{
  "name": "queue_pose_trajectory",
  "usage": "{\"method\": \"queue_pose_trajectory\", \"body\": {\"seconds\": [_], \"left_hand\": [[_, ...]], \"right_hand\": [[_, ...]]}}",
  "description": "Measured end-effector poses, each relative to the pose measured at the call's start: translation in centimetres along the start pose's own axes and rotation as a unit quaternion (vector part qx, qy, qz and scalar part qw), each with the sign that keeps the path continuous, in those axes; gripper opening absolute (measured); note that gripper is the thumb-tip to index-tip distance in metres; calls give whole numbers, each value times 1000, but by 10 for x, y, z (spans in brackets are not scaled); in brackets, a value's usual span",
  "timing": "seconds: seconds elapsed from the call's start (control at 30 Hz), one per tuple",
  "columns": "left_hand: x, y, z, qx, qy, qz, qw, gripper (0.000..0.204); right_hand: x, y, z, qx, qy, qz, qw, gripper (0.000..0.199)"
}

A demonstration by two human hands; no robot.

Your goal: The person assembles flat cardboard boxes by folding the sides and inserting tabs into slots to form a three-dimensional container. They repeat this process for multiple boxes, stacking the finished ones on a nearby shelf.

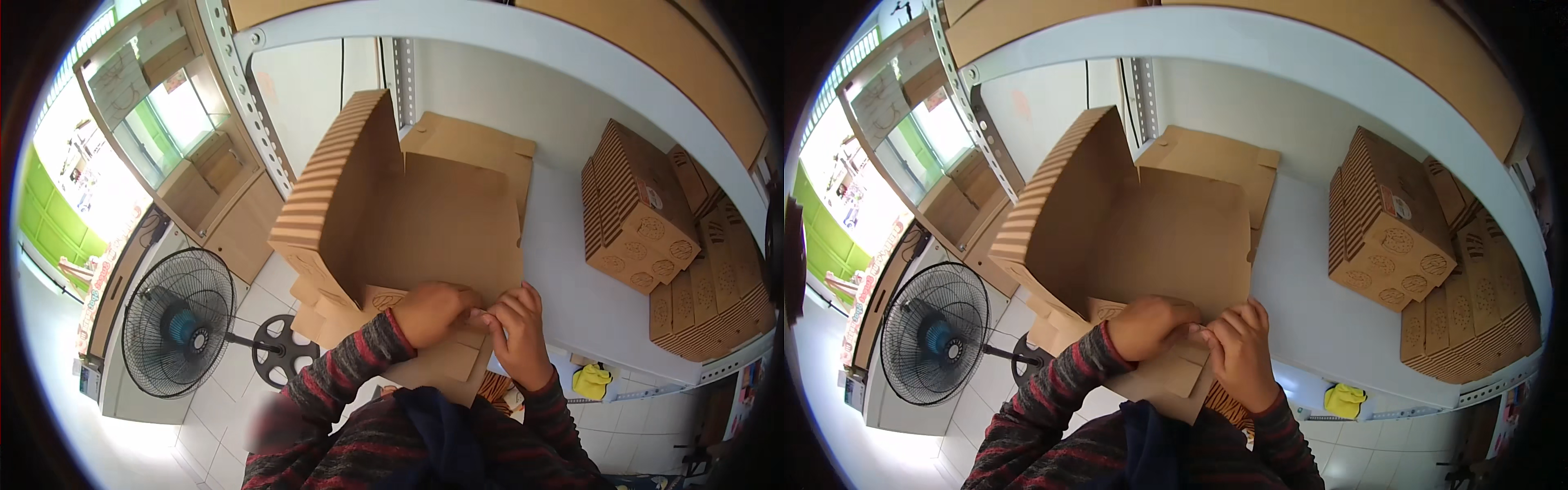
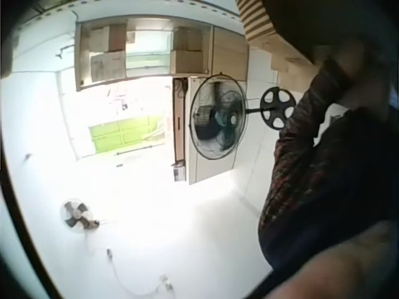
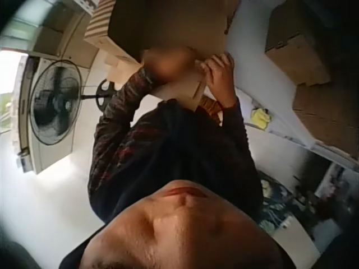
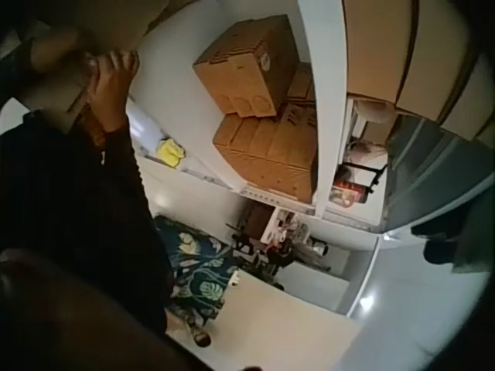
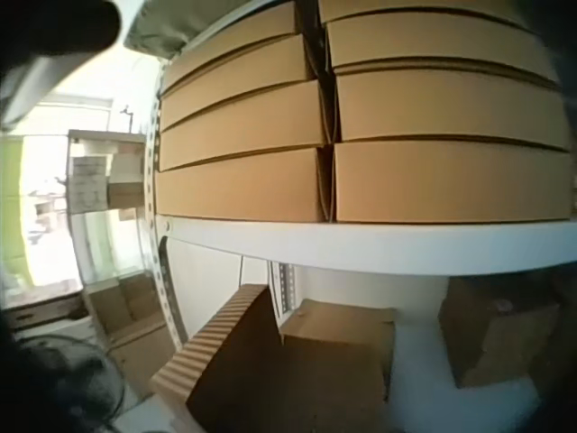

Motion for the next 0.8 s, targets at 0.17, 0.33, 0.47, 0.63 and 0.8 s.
{"method": "queue_pose_trajectory", "body": {"seconds": [0.17,0.33,0.47,0.63,0.8], "left_hand": [[-8,-15,-4,72,-15,-5,997,14],[2,9,18,9,41,-1,999,16],[21,87,96,-117,177,-103,972,21],[84,80,157,-267,436,45,858,38],[133,-21,124,101,496,196,840,66]], "right_hand": [[-4,9,-8,7,-13,-34,999,8],[0,4,-1,4,-57,-1,998,11],[2,-9,30,52,11,66,996,12],[-14,2,82,211,60,92,971,14],[-54,-10,125,333,152,150,919,13]]}}
Point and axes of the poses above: each hand's wrist, its own x-axis away from the middle knuckle, its own z-axis out of the back of the hand, y = z × x, the point moved 5 cm from there along -x, towards the middle knuckle, and after that the axes turned 6 degrees about -z, right-handed, at the moved point
